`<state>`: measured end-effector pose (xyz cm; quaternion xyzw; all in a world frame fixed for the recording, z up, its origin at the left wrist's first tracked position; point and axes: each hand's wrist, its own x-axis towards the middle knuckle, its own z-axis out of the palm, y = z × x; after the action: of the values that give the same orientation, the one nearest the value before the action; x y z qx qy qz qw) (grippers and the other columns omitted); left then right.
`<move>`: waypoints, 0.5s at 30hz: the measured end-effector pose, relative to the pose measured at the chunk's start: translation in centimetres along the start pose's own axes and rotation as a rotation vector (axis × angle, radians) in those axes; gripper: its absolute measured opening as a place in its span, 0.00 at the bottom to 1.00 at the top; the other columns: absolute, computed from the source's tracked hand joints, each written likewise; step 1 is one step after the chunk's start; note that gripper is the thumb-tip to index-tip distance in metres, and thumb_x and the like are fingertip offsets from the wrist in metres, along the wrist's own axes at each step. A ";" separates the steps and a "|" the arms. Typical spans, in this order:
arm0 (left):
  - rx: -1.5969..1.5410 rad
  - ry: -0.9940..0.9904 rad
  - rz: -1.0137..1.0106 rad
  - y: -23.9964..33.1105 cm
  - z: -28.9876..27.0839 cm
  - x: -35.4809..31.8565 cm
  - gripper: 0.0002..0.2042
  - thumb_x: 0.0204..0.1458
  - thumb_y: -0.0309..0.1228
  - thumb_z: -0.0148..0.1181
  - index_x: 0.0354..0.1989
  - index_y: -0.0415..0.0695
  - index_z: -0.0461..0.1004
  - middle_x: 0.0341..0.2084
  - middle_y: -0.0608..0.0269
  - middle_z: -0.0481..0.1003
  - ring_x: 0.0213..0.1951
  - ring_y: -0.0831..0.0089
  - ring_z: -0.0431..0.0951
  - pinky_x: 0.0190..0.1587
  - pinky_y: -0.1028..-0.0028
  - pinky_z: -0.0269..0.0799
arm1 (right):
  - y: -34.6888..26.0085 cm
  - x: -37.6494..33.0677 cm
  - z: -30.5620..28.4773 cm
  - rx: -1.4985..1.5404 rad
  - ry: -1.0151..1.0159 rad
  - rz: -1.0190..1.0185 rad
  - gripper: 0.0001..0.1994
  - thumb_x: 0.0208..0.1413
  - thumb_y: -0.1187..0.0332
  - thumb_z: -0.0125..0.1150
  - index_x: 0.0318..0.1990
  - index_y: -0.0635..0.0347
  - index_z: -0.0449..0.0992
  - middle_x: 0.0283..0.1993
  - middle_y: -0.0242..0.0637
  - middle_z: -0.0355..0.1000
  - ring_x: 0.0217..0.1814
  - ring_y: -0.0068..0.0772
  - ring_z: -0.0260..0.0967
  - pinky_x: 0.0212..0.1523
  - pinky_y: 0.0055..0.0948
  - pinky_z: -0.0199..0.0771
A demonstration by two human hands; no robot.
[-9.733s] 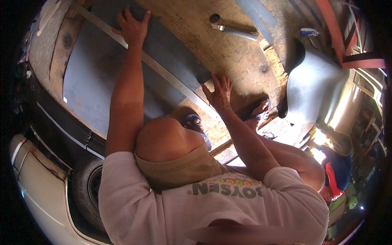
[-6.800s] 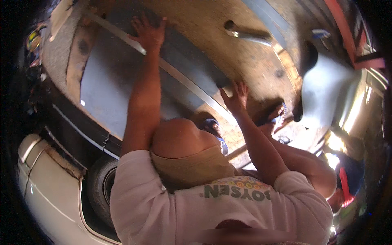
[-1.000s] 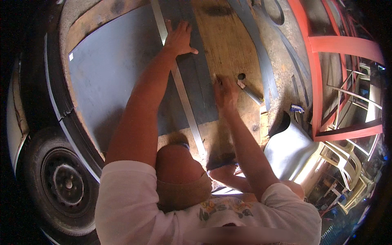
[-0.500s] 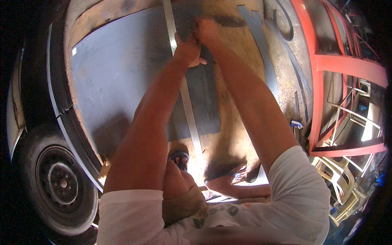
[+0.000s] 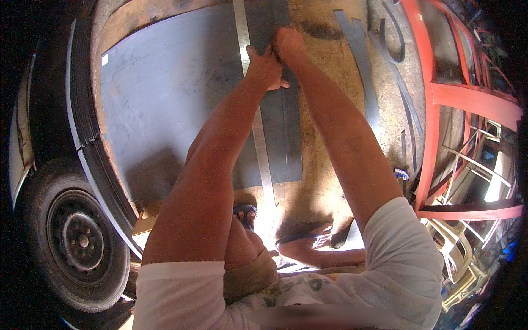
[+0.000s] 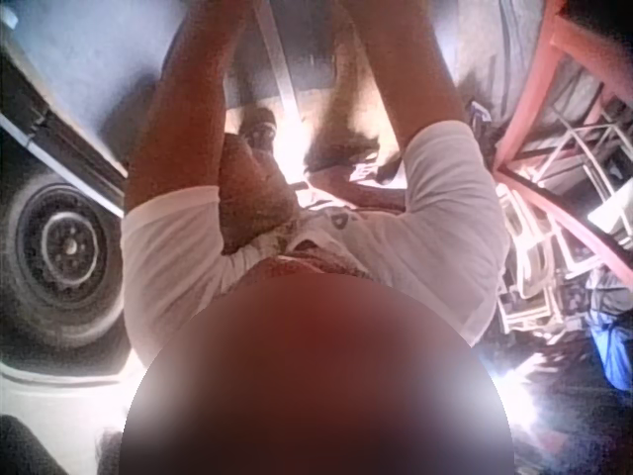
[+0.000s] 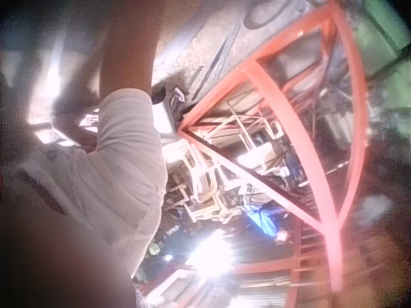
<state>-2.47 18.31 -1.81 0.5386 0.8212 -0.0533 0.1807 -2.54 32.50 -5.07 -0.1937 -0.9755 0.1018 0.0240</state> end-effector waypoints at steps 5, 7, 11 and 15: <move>0.005 0.042 0.016 1.5 -1.1 1.5 0.51 0.51 0.66 0.62 0.76 0.43 0.54 0.78 0.58 0.49 0.78 0.63 0.48 0.63 0.21 0.48 | 2.3 1.6 -1.2 -0.049 0.100 0.065 0.11 0.56 0.64 0.64 0.39 0.63 0.84 0.37 0.53 0.81 0.41 0.60 0.81 0.42 0.52 0.82; 0.016 0.075 -0.016 0.6 0.4 1.1 0.53 0.49 0.66 0.63 0.77 0.43 0.53 0.78 0.57 0.48 0.78 0.63 0.49 0.63 0.22 0.49 | 1.4 0.5 -2.6 0.089 0.133 0.189 0.13 0.58 0.62 0.64 0.40 0.64 0.83 0.38 0.53 0.81 0.42 0.61 0.80 0.44 0.52 0.81; 0.038 0.112 0.001 1.4 0.3 1.3 0.56 0.46 0.68 0.64 0.77 0.42 0.51 0.78 0.56 0.48 0.78 0.61 0.49 0.63 0.23 0.51 | 6.2 -5.8 -3.8 0.267 0.538 0.278 0.18 0.58 0.56 0.65 0.41 0.66 0.83 0.42 0.57 0.80 0.46 0.62 0.79 0.48 0.51 0.79; 0.055 0.059 -0.028 0.5 -0.4 0.1 0.56 0.47 0.68 0.63 0.77 0.42 0.50 0.79 0.56 0.48 0.78 0.61 0.49 0.65 0.22 0.47 | 2.6 -15.2 -8.0 0.050 -0.063 0.490 0.29 0.56 0.46 0.69 0.48 0.70 0.80 0.46 0.62 0.78 0.52 0.62 0.77 0.53 0.52 0.76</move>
<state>-2.12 18.70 -1.37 0.5331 0.8319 -0.0624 0.1411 13.16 30.54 2.09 -0.4205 -0.8968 0.1348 -0.0272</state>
